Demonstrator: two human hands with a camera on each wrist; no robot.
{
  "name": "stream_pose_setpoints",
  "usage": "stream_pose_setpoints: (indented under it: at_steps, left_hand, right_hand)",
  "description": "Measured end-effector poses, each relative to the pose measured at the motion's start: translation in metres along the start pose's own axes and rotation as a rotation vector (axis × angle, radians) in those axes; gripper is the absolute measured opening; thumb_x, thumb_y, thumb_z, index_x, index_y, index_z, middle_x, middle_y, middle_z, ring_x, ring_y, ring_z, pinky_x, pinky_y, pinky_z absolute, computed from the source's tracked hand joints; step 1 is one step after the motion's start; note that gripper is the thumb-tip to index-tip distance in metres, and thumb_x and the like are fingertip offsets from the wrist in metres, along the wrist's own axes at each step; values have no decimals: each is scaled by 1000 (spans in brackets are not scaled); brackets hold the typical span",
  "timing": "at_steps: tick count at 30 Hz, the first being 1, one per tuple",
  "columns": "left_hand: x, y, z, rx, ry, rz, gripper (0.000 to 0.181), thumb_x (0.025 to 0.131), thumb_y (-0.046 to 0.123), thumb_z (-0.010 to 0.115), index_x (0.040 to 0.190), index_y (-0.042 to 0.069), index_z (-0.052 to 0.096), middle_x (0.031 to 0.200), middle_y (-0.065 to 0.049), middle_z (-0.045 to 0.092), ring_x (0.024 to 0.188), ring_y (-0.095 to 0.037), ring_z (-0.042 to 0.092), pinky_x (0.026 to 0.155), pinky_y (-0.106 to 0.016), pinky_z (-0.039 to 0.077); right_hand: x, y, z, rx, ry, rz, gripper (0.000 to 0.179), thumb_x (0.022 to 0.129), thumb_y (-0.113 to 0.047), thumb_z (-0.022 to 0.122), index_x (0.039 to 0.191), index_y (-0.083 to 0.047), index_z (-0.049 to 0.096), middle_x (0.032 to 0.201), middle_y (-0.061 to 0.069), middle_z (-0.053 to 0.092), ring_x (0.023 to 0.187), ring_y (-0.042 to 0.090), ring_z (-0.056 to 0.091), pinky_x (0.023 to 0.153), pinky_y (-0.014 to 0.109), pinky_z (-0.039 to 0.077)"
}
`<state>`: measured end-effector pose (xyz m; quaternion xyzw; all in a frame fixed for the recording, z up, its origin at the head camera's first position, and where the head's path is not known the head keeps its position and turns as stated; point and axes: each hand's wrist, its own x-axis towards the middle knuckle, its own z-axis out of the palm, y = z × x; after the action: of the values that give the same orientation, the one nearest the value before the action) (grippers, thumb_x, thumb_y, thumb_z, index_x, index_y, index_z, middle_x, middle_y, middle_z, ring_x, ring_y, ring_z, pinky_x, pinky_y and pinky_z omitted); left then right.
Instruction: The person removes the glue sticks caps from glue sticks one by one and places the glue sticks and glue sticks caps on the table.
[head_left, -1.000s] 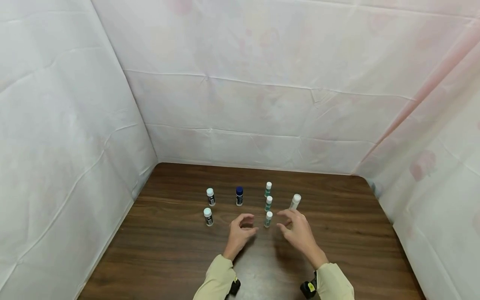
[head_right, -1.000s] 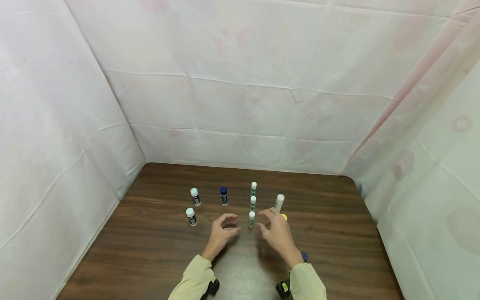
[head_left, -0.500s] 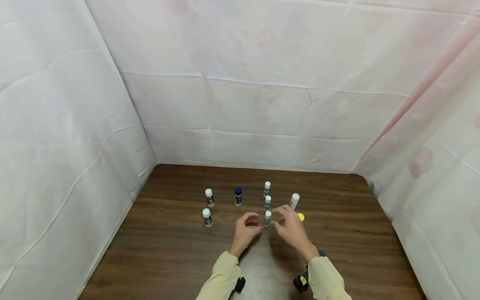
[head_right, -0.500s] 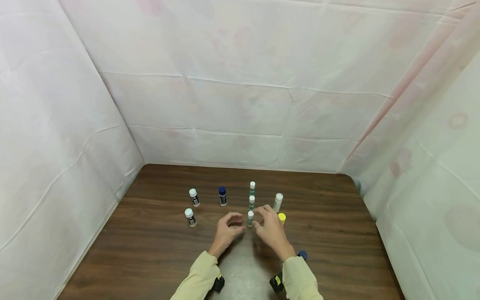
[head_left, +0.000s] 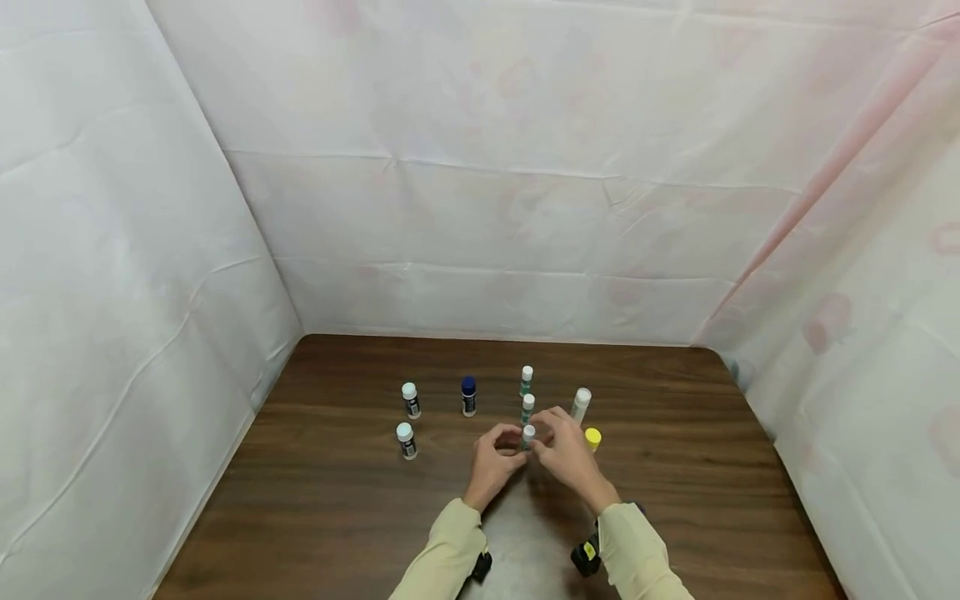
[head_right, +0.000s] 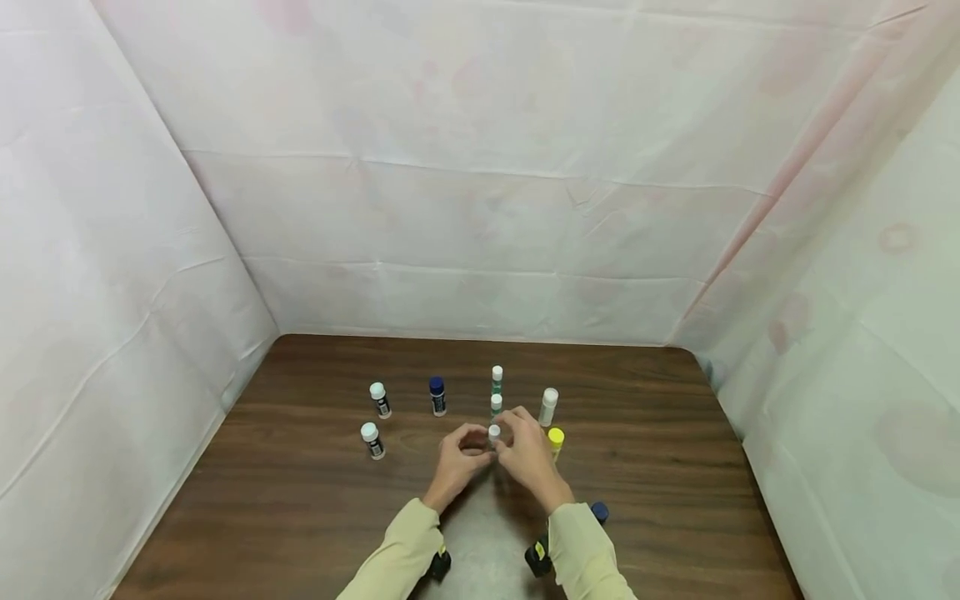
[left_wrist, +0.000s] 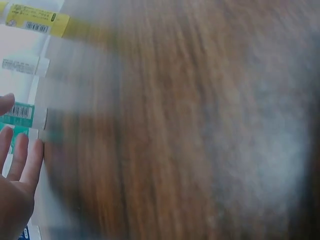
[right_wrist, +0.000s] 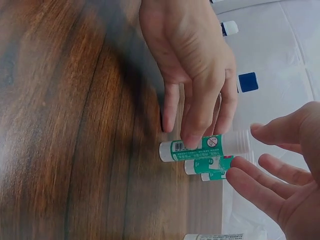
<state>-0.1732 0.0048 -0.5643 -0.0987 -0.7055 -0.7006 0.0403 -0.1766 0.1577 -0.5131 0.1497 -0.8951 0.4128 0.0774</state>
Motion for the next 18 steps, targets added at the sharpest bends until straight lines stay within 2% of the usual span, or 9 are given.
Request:
stream_pose_setpoints:
  at_steps: [10,18]
  left_hand:
    - [1,-6,2,30,28,-4,25,74,-2,76,96,-6,65,91,-24,65,87,-44,63,79,-55,51]
    - [6,0,-6,72,29,57,23,74,-7,72,95,-7,64,91,-23,66,84,-43,64,74,-54,53]
  right_hand:
    - [4,-1,9,-14,-14,5,25,76,4,73,98,-6,67,99,5,58,69,10,60,57,20,50]
    - [10,-1,7,-36,-16,-34,28,75,2,74,102,-4,67,102,7,58,71,10,61,57,21,51]
